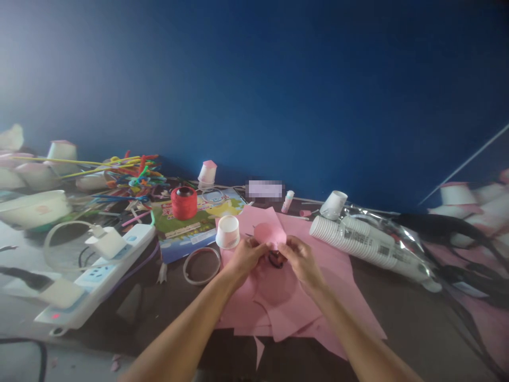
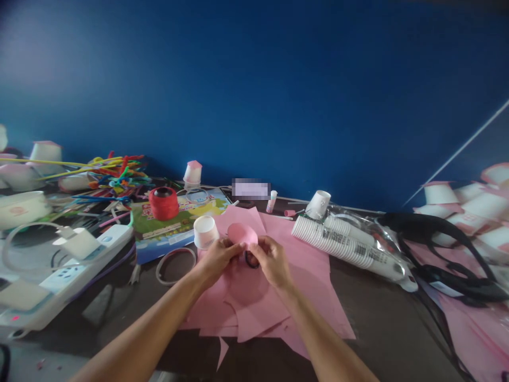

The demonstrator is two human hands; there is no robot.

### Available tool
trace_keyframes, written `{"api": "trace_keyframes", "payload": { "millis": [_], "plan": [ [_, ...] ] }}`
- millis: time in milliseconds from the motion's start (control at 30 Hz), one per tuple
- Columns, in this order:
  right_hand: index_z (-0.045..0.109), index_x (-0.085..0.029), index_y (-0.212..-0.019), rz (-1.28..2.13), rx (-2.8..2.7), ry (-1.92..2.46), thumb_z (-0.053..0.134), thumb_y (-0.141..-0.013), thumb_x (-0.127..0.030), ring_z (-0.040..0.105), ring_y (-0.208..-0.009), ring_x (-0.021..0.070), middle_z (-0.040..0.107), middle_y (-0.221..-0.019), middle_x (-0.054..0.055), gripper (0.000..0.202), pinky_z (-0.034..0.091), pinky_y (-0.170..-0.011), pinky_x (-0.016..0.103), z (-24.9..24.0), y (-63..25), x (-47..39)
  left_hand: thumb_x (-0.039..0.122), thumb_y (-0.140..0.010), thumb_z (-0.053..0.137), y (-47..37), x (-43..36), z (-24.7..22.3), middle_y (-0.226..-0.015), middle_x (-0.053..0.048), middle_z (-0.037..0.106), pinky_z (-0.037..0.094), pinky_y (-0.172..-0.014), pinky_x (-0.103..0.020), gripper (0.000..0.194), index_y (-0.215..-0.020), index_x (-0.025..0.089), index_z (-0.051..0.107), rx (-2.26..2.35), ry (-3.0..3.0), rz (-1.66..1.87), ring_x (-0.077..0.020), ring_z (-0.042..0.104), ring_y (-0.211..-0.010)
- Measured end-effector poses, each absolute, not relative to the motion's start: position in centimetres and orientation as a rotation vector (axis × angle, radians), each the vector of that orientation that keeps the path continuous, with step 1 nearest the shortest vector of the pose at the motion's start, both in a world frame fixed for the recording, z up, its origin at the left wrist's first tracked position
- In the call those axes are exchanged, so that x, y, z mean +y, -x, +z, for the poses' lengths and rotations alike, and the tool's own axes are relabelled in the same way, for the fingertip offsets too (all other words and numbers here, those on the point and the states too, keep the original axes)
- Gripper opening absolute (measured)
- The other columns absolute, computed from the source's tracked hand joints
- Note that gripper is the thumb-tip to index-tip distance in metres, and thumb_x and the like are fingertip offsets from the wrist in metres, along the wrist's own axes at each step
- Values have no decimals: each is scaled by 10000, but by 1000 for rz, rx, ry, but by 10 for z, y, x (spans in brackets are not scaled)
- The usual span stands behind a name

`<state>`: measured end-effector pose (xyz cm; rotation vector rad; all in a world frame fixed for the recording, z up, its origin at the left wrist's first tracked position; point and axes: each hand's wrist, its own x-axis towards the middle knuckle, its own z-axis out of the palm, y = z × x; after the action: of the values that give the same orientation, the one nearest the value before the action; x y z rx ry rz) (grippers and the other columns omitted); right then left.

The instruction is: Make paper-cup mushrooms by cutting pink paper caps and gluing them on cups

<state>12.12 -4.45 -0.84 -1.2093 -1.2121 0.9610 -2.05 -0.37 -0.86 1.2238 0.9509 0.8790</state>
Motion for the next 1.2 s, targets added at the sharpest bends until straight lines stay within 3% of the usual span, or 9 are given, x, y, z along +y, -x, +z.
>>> {"api": "trace_keyframes", "payload": {
  "millis": [167, 533, 767, 900, 1000, 1100, 1200],
  "plan": [
    [578, -154, -774, 820, -1290, 1315, 633, -722, -403, 496, -576, 122, 567, -638, -10, 260, 396, -526, 229, -12, -120, -43, 466, -620, 672, 19, -4, -8, -411, 59, 396, 186, -397, -205, 384, -542, 146, 474, 972, -1215, 880, -47, 310, -383],
    [510, -177, -599, 611, -1447, 1545, 497, -790, -384, 426, -461, 114, 466, -462, -33, 282, 330, -456, 229, -11, -121, -45, 428, -597, 711, 19, -7, -1, -440, 48, 429, 249, -438, -202, 353, -529, 120, 553, 878, -1249, 905, -57, 344, -452],
    [554, -165, -629, 654, -1355, 1512, 545, -761, -392, 411, -469, 106, 482, -499, -30, 263, 324, -447, 223, -12, -125, -44, 412, -593, 718, 21, -6, -6, -524, 23, 520, 263, -452, -198, 338, -713, 104, 645, 867, -1223, 862, -64, 379, -477],
    [530, -164, -587, 748, -1311, 1448, 575, -746, -437, 406, -476, 100, 460, -493, -35, 318, 321, -463, 221, -6, -128, -44, 384, -624, 687, 21, -3, -9, -513, 38, 493, 239, -431, -195, 286, -643, 118, 583, 882, -1258, 851, -53, 363, -446],
    [564, -157, -671, 837, -1304, 1391, 560, -759, -473, 427, -521, 103, 474, -532, -29, 327, 327, -490, 216, 0, -132, -46, 356, -649, 656, 19, -2, -11, -450, 67, 408, 204, -406, -194, 277, -582, 140, 496, 907, -1251, 859, -46, 330, -401],
    [577, -156, -766, 863, -1294, 1350, 510, -795, -485, 432, -554, 106, 484, -564, -26, 337, 342, -524, 216, 4, -136, -47, 332, -670, 629, 19, -2, -13, -465, 78, 384, 193, -400, -190, 246, -617, 149, 474, 847, -1199, 859, -39, 306, -393],
    [563, -155, -733, 828, -1307, 1365, 514, -795, -473, 408, -536, 100, 457, -557, -31, 328, 331, -507, 215, 3, -135, -46, 315, -671, 625, 18, -2, -14, -481, 75, 403, 218, -402, -189, 219, -653, 147, 486, 858, -1204, 856, -45, 322, -401]
  ]
}}
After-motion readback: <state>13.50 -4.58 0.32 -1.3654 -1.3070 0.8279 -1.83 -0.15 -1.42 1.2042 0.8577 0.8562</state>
